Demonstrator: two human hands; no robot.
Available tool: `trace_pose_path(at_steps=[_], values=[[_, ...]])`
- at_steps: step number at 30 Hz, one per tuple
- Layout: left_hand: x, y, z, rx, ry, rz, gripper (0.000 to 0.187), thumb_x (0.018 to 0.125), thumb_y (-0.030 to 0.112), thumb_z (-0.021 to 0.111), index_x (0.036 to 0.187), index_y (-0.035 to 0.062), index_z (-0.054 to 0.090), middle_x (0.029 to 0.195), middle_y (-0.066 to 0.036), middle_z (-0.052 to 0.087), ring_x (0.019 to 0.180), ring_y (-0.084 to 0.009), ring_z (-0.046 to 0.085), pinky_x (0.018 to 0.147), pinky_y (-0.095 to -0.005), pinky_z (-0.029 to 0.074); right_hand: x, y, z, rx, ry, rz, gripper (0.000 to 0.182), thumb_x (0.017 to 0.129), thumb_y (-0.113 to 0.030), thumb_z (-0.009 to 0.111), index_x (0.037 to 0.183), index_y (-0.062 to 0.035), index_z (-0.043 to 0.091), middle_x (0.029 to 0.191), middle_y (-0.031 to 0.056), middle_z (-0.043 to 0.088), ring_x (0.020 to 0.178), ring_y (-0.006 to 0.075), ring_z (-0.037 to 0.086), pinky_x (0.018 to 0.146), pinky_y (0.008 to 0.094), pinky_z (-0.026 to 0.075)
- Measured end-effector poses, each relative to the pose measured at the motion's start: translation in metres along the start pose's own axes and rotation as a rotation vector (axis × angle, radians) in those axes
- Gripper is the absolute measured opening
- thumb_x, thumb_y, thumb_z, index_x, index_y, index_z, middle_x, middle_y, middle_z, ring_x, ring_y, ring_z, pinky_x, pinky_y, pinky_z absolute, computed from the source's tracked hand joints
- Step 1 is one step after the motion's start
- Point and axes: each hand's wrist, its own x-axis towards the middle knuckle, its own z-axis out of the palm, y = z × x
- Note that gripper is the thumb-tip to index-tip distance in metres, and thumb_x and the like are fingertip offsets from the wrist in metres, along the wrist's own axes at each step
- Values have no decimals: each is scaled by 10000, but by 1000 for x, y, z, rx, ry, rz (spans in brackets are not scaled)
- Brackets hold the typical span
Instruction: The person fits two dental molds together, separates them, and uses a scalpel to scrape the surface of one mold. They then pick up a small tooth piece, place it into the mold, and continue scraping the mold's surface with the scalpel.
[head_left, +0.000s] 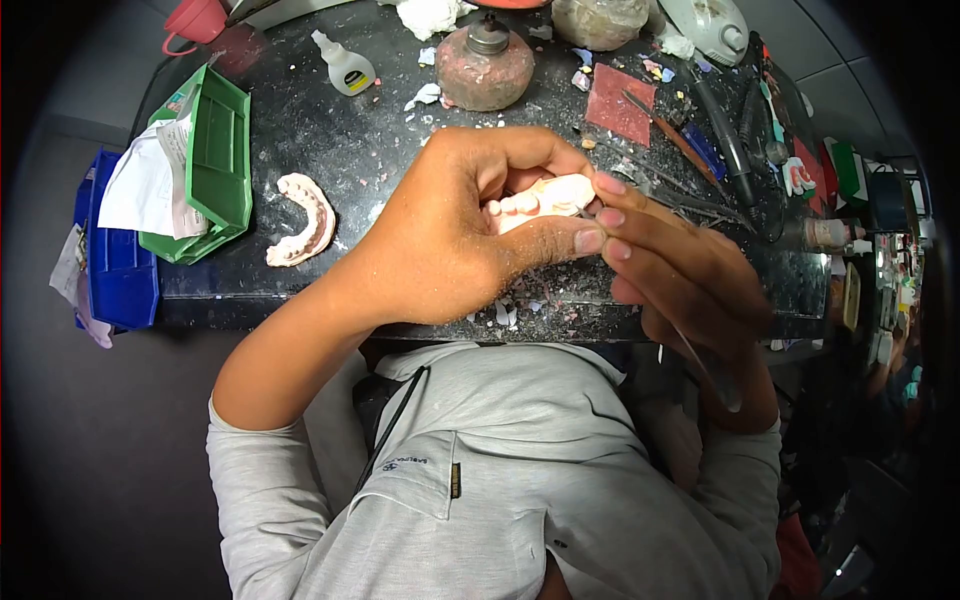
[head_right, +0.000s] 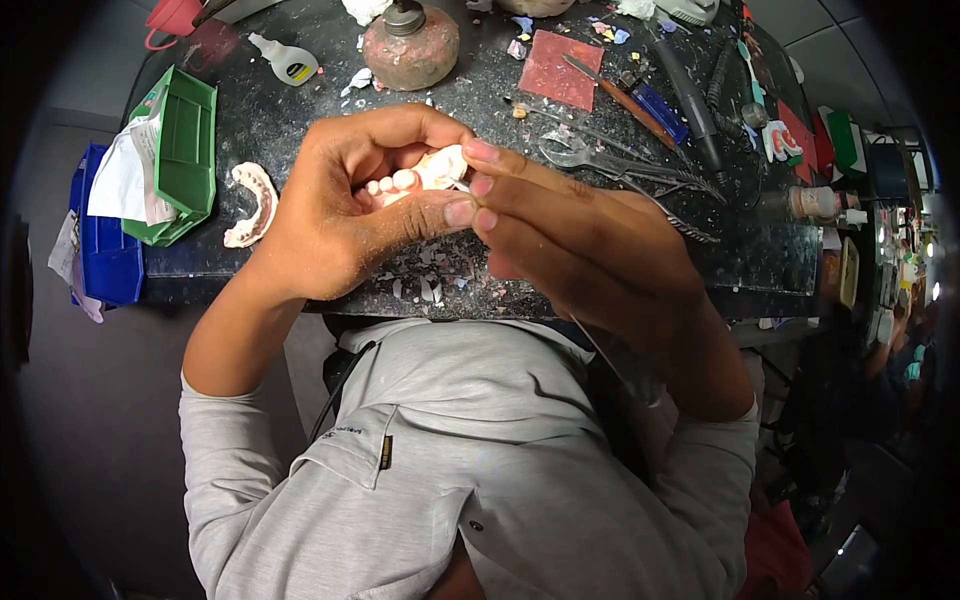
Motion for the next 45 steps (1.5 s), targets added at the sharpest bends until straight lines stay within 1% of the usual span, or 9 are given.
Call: trace_pose_path(at_steps=[8, 21, 34, 36, 37, 40, 42, 44, 45], values=[[1, -1, 1, -192, -64, -30, 305, 875, 29, 752, 1148, -38, 635, 1000, -64, 694, 922, -98, 649, 819, -238, 515, 1, 0, 1, 74, 51, 0, 269, 807, -1, 771, 1055, 38, 675, 1060, 165, 717, 1042, 338, 717, 785, 365, 657], [2, -3, 1, -253, -67, -19, 302, 886, 28, 736, 1153, -51, 618, 995, -71, 698, 913, -105, 655, 823, -243, 520, 2, -1, 0, 61, 54, -4, 230, 828, -33, 773, 1027, 28, 675, 1038, 161, 719, 1042, 349, 716, 789, 378, 658], [1, -3, 3, -174, 4, -21, 261, 911, 87, 728, 1123, -30, 634, 900, -20, 666, 731, -33, 575, 605, -175, 425, -4, 2, 0, -45, -27, -81, 389, 777, 29, 787, 1133, 64, 635, 1155, 194, 660, 1111, 357, 683, 844, 404, 642], [0, 0, 3, -183, 21, -43, 260, 913, 94, 728, 1121, -29, 633, 893, -16, 664, 711, -28, 564, 584, -171, 408, 0, -3, -1, -91, -46, -24, 231, 889, 12, 680, 1103, 56, 605, 1129, 235, 678, 1089, 425, 680, 865, 461, 631], [0, 2, 3, -168, 32, -73, 261, 914, 96, 727, 1124, -29, 633, 891, -14, 663, 699, -25, 556, 572, -170, 397, 1, -4, 0, -92, -46, -23, 231, 889, 12, 680, 1103, 56, 605, 1129, 235, 678, 1089, 425, 680, 865, 461, 631], [1, 1, 3, -167, 38, -78, 266, 916, 94, 724, 1133, -30, 629, 893, -16, 664, 699, -24, 555, 571, -169, 396, 1, -2, -1, -105, -37, -16, 211, 889, 10, 681, 1084, 58, 616, 1115, 233, 685, 1072, 424, 688, 856, 455, 635], [3, -4, 4, -182, 35, -54, 271, 916, 89, 722, 1139, -32, 627, 898, -20, 666, 711, -27, 564, 580, -171, 406, -1, 3, -3, -52, -38, -21, 361, 786, 8, 790, 1119, 33, 654, 1177, 186, 672, 1099, 338, 693, 820, 381, 646], [4, -12, 6, -202, 29, 99, 277, 915, 78, 719, 1148, -37, 622, 915, -26, 670, 740, -33, 579, 601, -173, 424, 0, 3, -2, -6, -11, -21, 345, 791, -2, 790, 1108, 27, 658, 1165, 178, 682, 1090, 333, 698, 814, 376, 647], [4, -12, 6, -203, 30, 100, 277, 915, 78, 719, 1148, -37, 622, 915, -26, 670, 740, -33, 579, 601, -173, 424, 0, 4, -2, 41, 18, -20, 329, 797, -13, 790, 1097, 21, 662, 1153, 170, 692, 1081, 328, 704, 809, 371, 648]])
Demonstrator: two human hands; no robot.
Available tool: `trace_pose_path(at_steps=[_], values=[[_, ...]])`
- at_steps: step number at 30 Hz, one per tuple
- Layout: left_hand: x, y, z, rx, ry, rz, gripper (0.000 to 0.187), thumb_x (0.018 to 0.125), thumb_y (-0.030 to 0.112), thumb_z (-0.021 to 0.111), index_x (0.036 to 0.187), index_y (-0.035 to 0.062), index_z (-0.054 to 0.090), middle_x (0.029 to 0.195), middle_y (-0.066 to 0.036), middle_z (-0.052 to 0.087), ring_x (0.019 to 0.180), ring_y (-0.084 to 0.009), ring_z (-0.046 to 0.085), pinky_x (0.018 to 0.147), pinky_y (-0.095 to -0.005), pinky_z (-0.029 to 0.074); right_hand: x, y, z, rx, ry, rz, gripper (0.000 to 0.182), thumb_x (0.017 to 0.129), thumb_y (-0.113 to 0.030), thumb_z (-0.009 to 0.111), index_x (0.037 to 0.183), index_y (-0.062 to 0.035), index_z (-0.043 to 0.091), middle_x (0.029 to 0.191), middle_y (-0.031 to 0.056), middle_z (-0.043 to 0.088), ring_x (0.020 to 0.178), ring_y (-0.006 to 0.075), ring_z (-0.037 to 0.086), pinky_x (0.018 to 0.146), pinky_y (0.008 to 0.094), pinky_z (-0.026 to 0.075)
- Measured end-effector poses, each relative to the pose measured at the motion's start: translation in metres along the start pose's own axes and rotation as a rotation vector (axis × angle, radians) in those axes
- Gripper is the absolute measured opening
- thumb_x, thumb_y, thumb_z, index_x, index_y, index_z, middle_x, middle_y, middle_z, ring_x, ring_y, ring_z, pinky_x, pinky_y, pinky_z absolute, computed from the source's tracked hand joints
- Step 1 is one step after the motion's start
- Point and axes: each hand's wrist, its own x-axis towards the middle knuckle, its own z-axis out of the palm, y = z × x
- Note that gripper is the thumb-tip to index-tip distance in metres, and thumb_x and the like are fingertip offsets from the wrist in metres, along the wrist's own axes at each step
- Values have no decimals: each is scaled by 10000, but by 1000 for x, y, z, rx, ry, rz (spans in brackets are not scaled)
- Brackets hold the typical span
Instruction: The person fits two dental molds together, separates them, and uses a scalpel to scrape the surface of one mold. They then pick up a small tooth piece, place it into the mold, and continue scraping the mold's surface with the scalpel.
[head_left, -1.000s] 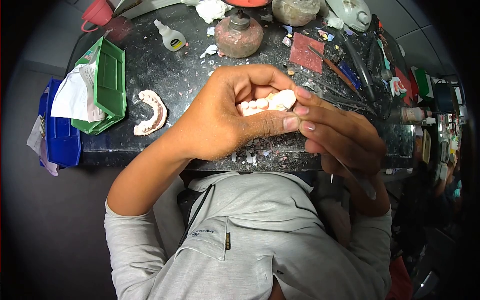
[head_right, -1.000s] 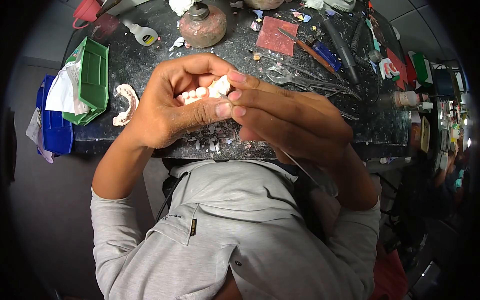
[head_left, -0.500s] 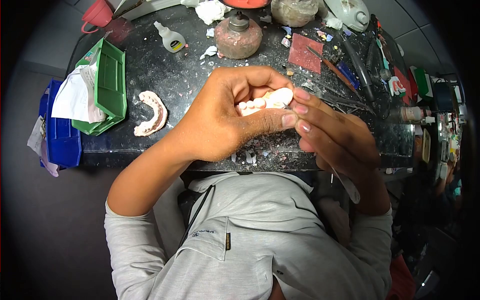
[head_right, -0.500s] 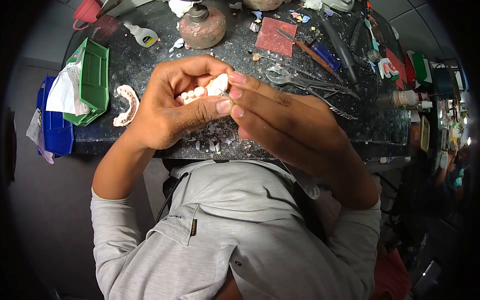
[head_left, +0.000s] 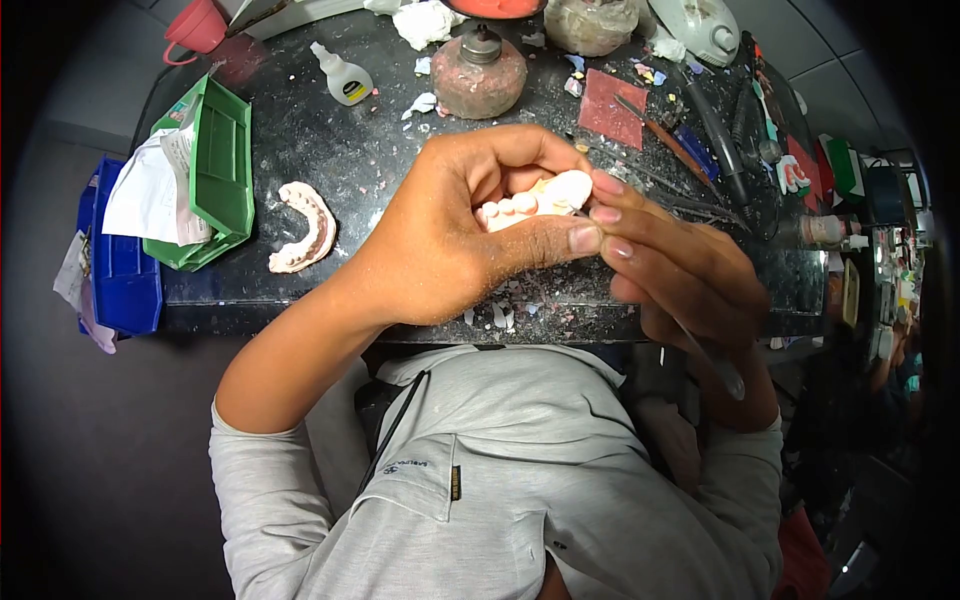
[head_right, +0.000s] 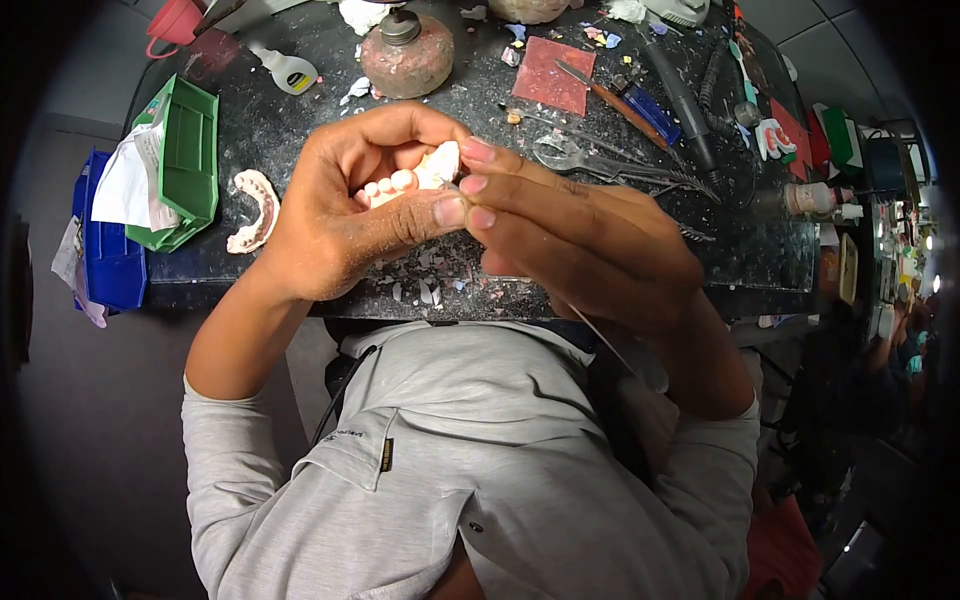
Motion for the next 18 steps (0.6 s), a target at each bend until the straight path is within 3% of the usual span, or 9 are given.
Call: trace_pose_path(at_steps=[14, 18], values=[[-2, 16, 1, -24, 61, -219, 281, 902, 85, 743, 1142, -10, 630, 904, -13, 663, 712, -12, 543, 578, -170, 404, -1, -2, 2, -139, -43, -8, 407, 766, 28, 791, 1144, 28, 640, 1193, 192, 666, 1088, 355, 696, 847, 375, 638], [0, 1, 1, 82, 100, -68, 290, 895, 80, 756, 1144, -10, 638, 911, -14, 668, 730, -27, 555, 598, -177, 418, -4, 2, 4, -196, -42, -23, 451, 751, 36, 798, 1172, 27, 634, 1175, 192, 673, 1082, 362, 698, 836, 371, 639]])
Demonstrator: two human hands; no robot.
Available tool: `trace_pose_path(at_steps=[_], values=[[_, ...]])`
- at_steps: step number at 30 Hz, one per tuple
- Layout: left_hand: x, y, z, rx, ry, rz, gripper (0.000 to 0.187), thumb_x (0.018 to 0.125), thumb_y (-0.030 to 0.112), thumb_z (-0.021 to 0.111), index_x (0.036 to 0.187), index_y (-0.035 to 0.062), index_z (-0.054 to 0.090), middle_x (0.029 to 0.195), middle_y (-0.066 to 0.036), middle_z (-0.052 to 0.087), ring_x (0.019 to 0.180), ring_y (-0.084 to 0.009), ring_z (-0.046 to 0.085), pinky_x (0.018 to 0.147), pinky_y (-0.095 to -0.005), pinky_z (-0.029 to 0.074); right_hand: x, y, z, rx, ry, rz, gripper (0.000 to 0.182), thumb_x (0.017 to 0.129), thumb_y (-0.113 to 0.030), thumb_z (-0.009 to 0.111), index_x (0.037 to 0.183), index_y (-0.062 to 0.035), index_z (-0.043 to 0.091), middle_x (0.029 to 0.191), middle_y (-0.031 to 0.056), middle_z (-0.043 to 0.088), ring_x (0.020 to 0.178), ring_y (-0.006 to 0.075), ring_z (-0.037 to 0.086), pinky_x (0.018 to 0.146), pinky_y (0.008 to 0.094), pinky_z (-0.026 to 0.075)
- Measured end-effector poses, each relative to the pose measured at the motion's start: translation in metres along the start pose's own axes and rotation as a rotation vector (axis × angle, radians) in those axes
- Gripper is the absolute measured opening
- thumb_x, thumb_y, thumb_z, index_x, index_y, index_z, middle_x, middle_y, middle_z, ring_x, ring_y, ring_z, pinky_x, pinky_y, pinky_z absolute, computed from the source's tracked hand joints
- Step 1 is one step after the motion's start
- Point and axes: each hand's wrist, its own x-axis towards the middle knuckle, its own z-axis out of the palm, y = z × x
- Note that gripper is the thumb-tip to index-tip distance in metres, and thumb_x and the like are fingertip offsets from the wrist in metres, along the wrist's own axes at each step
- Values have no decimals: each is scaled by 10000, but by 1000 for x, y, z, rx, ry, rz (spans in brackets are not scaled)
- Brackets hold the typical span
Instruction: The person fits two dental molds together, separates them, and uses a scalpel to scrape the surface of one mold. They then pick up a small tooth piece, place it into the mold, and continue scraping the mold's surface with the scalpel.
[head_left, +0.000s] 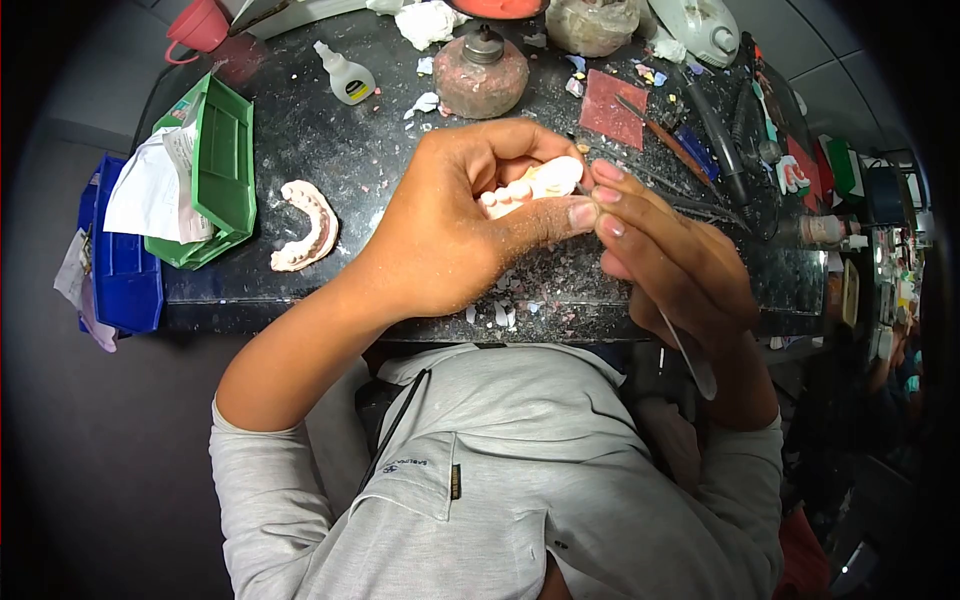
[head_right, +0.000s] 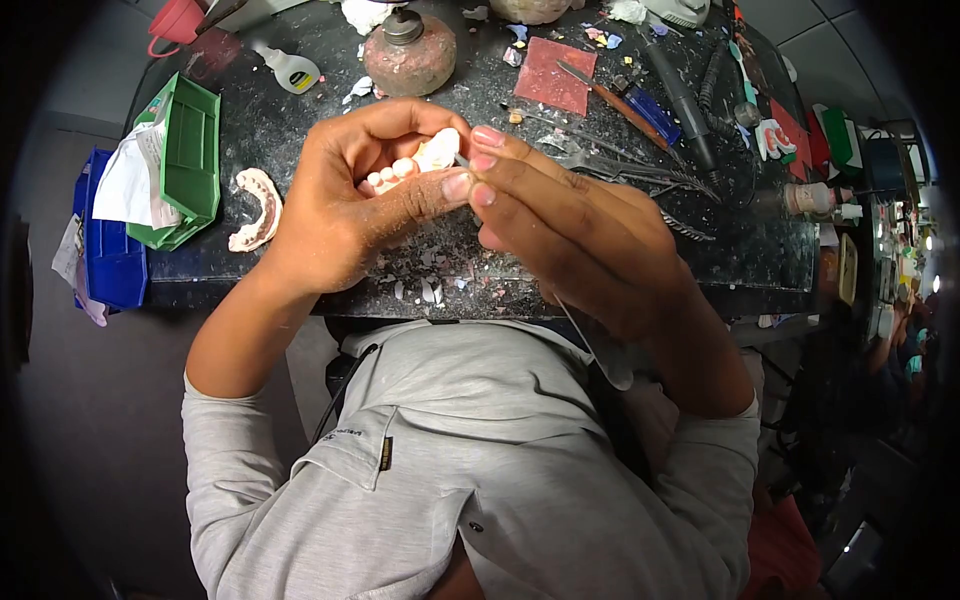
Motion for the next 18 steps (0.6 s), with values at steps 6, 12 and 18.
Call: trace_pose_path(at_steps=[6, 12, 18], values=[[-1, -2, -8, 717, 165, 615, 358, 797, 59, 806, 1105, -42, 654, 921, -67, 702, 733, -116, 635, 597, -240, 476, 3, -12, -12, 104, 110, 75, 298, 886, -54, 722, 1155, 26, 623, 1145, 194, 677, 1072, 395, 697, 819, 403, 640], [-13, 10, -5, 958, -27, 1277, 254, 819, 289, 802, 885, 59, 718, 746, -47, 576, 556, -143, 515, 450, -266, 403, -5, 0, -13, 117, 316, 140, 274, 1063, -222, 484, 1113, 36, 559, 1086, 273, 664, 1002, 410, 710, 901, 513, 594], [10, 11, -49, 1449, 241, 183, 363, 935, 407, 657, 879, 48, 678, 846, -176, 634, 672, -400, 659, 607, -477, 533, -9, 13, -11, 108, 240, 160, 294, 1065, -240, 490, 1127, 36, 572, 1095, 302, 685, 988, 412, 718, 846, 489, 603]])
